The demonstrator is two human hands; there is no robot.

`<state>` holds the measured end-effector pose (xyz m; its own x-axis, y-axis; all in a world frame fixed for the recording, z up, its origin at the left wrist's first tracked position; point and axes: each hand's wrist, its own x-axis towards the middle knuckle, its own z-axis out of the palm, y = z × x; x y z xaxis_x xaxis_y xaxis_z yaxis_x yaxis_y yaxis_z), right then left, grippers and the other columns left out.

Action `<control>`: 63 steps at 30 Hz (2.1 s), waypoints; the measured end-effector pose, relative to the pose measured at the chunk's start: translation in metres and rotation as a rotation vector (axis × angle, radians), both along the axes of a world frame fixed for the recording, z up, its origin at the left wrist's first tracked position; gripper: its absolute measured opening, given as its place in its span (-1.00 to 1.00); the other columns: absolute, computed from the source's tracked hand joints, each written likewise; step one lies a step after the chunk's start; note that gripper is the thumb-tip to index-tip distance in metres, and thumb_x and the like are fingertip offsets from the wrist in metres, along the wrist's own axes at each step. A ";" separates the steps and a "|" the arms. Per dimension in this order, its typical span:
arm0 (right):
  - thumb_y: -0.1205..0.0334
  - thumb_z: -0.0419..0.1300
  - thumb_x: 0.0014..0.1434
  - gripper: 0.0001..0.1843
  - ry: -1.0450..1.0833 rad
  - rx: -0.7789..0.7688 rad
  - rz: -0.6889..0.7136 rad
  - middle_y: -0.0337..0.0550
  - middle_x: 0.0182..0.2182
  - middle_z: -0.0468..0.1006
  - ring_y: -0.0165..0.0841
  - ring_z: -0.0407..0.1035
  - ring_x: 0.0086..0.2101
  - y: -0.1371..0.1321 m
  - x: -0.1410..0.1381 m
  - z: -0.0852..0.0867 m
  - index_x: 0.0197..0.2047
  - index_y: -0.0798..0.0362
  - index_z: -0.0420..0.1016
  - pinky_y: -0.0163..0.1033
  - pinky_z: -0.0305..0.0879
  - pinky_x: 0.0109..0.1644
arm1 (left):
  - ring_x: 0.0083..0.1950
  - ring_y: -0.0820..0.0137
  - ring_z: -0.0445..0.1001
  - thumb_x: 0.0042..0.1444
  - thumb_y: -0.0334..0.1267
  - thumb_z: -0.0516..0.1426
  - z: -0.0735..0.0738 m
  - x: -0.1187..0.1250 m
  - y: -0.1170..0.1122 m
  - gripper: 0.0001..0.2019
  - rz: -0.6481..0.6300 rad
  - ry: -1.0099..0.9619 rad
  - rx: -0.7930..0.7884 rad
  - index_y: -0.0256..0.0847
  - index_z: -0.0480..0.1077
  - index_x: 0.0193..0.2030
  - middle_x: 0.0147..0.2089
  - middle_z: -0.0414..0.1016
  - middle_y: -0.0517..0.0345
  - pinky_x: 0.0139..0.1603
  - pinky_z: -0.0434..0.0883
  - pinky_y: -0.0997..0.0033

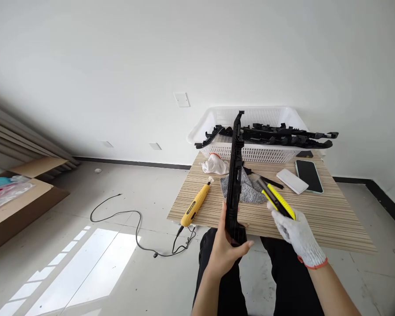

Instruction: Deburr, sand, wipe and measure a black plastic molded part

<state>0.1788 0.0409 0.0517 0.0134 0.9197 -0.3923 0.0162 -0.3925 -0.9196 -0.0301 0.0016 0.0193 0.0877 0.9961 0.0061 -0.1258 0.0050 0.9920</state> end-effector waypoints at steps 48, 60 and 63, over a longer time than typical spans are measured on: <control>-0.04 0.22 0.09 -0.61 0.027 0.019 0.086 -0.34 -0.71 0.14 -0.57 -0.07 -0.67 0.018 0.002 -0.007 -0.36 0.18 0.51 -0.35 -0.19 -0.60 | -0.11 0.22 0.56 -0.11 -0.14 0.44 0.014 -0.007 0.085 0.00 0.051 0.249 0.170 -0.02 -0.07 0.36 0.01 0.49 0.03 -0.19 0.57 0.23; -0.08 0.20 0.06 -0.59 0.034 0.087 0.027 -0.39 -0.73 0.09 -0.57 -0.12 -0.68 0.017 0.003 -0.007 -0.38 0.17 0.50 -0.34 -0.23 -0.62 | -0.11 0.16 0.58 -0.11 -0.03 0.43 0.015 -0.010 0.087 -0.09 0.037 0.344 0.155 -0.07 0.13 0.35 0.03 0.54 0.03 -0.22 0.57 0.24; -0.01 0.21 0.04 -0.65 -0.013 0.062 0.044 -0.38 -0.74 0.10 -0.57 -0.11 -0.69 0.017 0.002 -0.006 -0.42 0.17 0.49 -0.35 -0.22 -0.61 | -0.12 0.19 0.58 -0.10 -0.02 0.42 0.017 -0.009 0.087 -0.27 0.015 0.351 0.161 -0.10 0.29 0.19 -0.01 0.54 0.05 -0.24 0.56 0.28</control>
